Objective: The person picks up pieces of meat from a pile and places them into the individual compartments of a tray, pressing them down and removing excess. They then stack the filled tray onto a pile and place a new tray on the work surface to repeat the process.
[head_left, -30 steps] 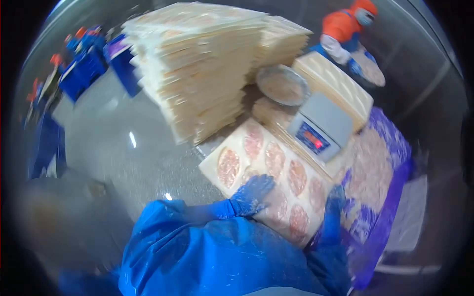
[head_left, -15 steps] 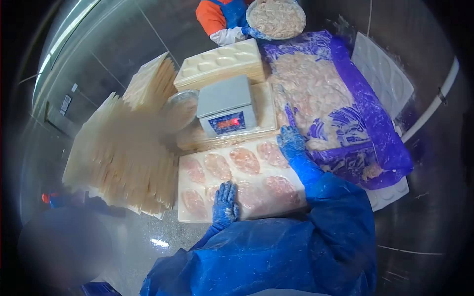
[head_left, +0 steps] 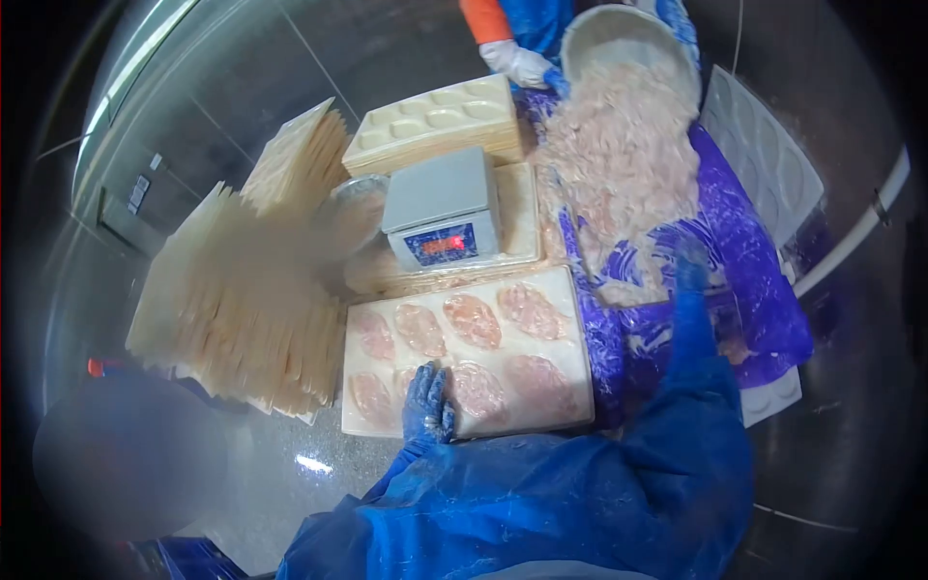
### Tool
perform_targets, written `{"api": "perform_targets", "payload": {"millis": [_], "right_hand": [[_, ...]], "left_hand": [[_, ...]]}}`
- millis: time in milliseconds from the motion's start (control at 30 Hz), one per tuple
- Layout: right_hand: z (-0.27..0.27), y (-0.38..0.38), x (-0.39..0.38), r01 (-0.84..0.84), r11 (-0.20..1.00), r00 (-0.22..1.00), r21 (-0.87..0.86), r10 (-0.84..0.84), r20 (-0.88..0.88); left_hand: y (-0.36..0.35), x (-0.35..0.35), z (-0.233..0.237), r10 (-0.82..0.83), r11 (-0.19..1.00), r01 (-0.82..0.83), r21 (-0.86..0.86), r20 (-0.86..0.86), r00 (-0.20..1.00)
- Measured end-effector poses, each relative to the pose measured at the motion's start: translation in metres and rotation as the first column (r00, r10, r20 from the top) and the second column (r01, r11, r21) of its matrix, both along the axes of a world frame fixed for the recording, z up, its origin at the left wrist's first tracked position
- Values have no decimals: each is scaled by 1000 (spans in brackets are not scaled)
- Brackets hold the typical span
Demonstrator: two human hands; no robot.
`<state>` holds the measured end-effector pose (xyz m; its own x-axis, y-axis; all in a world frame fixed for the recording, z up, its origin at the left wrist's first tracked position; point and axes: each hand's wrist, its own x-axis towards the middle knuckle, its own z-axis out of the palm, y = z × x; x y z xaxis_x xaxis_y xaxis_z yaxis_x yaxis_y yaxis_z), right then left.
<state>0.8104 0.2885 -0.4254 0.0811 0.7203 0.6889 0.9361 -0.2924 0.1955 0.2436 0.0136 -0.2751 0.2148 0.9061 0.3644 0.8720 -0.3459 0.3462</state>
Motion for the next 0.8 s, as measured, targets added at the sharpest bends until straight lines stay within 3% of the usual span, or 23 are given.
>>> {"api": "perform_targets", "payload": {"millis": [100,300,367,400,433,467,600,667,700,767,800], "right_hand": [[11,-20,70,138,981,990,-134,-136,24],[39,-24,219,319,946,929,-63,-299,217],[110,-49,222,213,975,973,-58,-218,-78],[127,-46,237,210,976,974,-60,-214,-77],[139,-41,265,200,980,893,-14,-188,-408],[146,-40,286,205,978,712,33,-126,-691],[153,-33,309,258,964,739,56,-160,-655],[157,-25,323,81,963,563,256,168,-809],[165,-29,314,73,970,556,231,153,-817],[187,-32,304,404,847,491,346,118,-863],[166,-29,350,237,960,741,148,-80,-667]], "left_hand": [[0,1,-2,8,1000,-8,8,-13,1000],[2,3,-3,-24,999,24,38,8,1000],[1,4,-5,-5,997,4,74,15,1000],[0,3,-6,-1,997,0,72,16,1000],[1,3,-7,-4,997,3,79,15,1000],[2,3,-7,-7,996,6,86,15,1000],[0,1,-7,29,999,-28,43,-28,999],[1,1,-8,39,998,-39,44,8,999],[0,-2,-9,34,999,-35,-5,-19,999],[0,1,-15,89,996,-89,4,-62,994],[1,4,-18,140,990,-138,30,-100,985]]}}
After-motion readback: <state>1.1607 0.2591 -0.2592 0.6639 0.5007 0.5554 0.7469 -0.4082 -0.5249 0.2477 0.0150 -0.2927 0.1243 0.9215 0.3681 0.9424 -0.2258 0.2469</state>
